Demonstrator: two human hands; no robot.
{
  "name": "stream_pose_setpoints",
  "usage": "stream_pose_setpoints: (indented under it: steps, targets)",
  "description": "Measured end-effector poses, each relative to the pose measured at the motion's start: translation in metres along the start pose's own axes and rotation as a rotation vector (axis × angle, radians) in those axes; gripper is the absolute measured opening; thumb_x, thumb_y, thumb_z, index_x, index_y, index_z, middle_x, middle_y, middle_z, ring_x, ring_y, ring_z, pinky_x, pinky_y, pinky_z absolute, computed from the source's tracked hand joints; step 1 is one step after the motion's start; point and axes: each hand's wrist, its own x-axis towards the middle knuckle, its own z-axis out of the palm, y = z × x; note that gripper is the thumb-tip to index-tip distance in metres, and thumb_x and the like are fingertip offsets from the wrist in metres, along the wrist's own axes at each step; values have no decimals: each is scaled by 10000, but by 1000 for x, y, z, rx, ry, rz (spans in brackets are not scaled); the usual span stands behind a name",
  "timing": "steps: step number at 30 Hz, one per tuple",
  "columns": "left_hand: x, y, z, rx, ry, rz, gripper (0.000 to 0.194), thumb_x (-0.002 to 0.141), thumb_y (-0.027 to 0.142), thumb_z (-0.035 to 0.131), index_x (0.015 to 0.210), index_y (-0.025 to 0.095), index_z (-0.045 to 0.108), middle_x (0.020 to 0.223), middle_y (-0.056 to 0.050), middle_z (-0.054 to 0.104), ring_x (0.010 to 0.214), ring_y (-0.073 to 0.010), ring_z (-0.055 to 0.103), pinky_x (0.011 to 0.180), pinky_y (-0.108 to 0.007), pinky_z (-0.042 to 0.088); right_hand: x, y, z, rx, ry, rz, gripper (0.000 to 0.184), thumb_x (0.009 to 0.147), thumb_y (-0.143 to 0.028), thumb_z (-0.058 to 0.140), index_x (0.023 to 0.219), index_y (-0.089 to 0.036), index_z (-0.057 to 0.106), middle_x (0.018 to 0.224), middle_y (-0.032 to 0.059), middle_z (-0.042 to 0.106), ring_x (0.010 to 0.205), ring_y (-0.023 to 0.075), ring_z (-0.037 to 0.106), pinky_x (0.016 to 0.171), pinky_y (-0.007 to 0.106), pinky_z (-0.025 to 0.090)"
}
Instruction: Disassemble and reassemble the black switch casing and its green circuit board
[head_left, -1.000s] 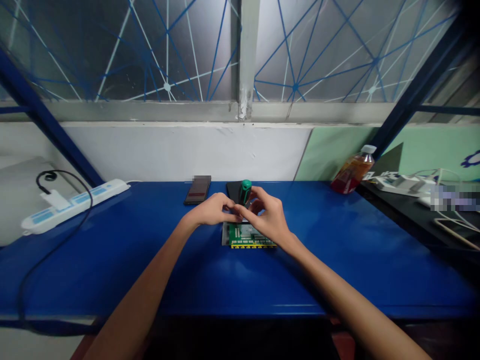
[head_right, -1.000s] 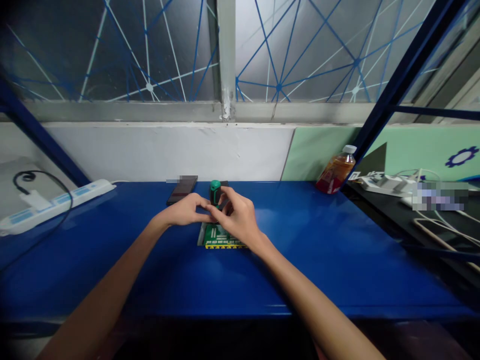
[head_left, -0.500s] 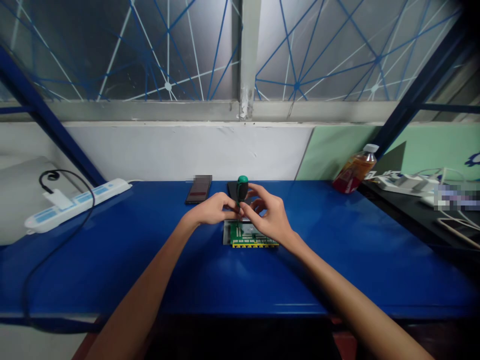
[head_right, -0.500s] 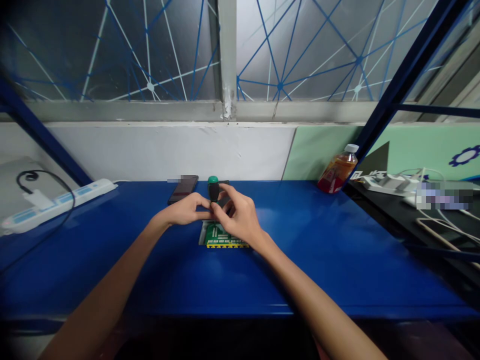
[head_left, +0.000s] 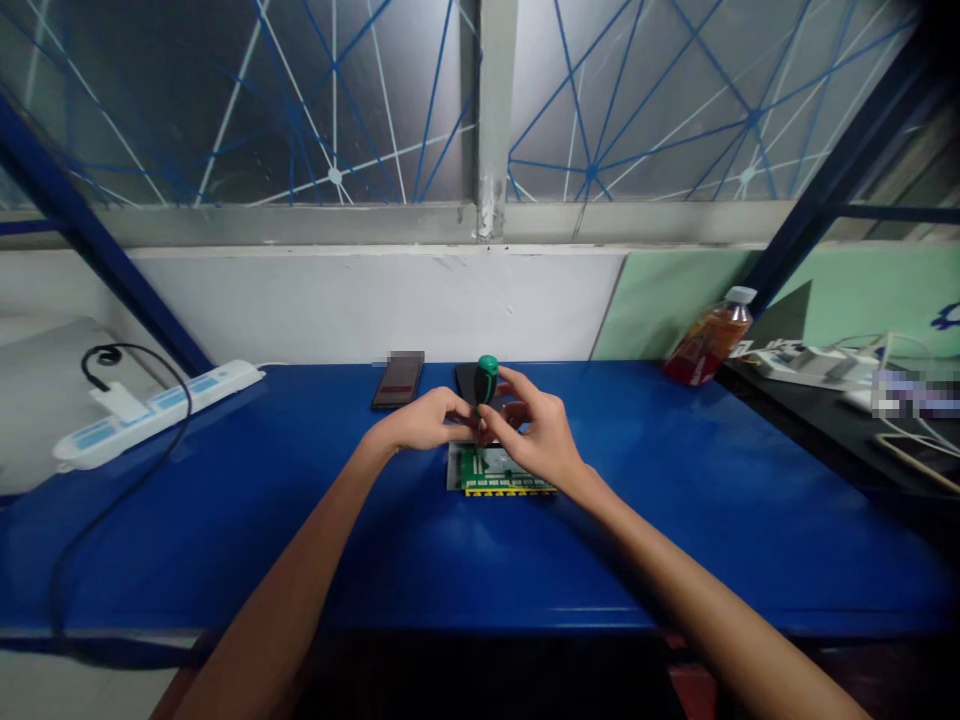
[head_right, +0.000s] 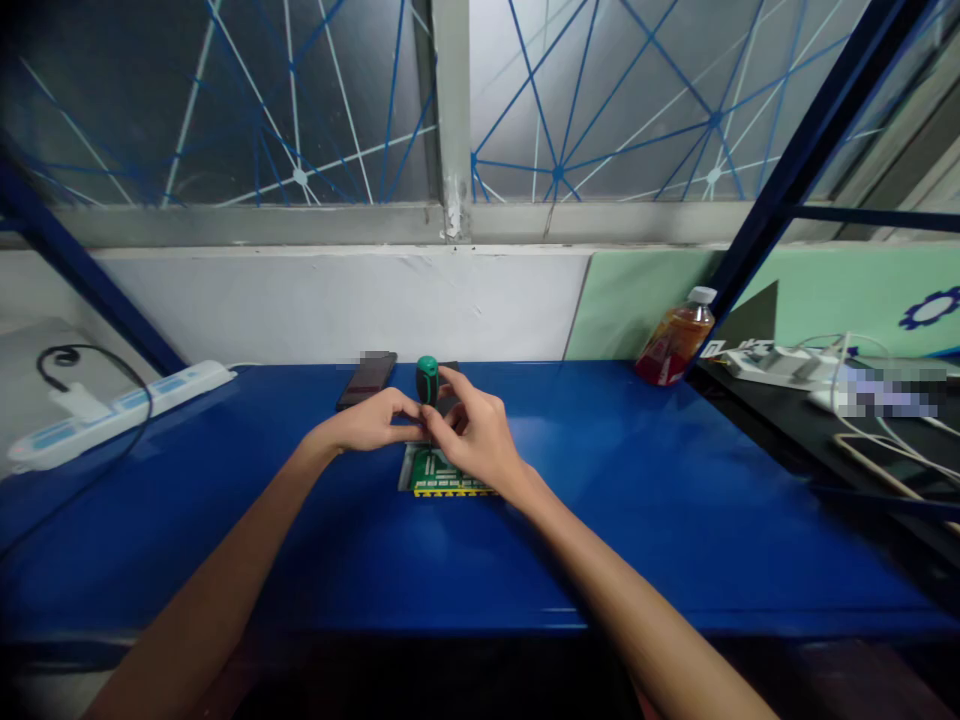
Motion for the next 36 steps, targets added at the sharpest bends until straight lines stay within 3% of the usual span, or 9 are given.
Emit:
stream_pose_setpoints:
  steps: [5, 16, 24, 36]
  targets:
    - [0, 1, 1, -26, 19, -37, 246, 782, 341, 680, 857, 119, 755, 841, -63, 751, 799, -200, 663, 711, -258, 455, 1, -1, 1, 2, 24, 5, 395, 857, -308, 570, 1226, -197, 489, 903, 31, 635, 487, 80, 597, 435, 217, 474]
    - [0, -2, 2, -38, 86, -74, 193, 735, 299, 706, 788, 123, 765, 771, -67, 739, 762, -188, 649, 664, -253, 445, 2, 1, -1, -52, 44, -37, 390, 841, -372, 624, 1173, -209, 498, 830, 1, 610, 487, 77, 562, 462, 226, 460]
    - [1, -5, 1, -33, 68, -50, 181, 753, 267, 669, 804, 122, 763, 773, -67, 739, 732, -176, 637, 672, -252, 445, 1, 0, 0, -52, 18, -40, 420, 864, -326, 577, 1249, -217, 449, 897, 14, 607, 506, 73, 567, 483, 228, 474]
    - [2, -5, 2, 25, 93, -20, 247, 750, 358, 690, 759, 117, 746, 726, -42, 707, 729, -172, 618, 647, -232, 415, 0, 2, 0, -42, 2, -10, 473, 849, -298, 567, 1287, -221, 406, 974, 42, 622, 518, 91, 599, 483, 251, 494]
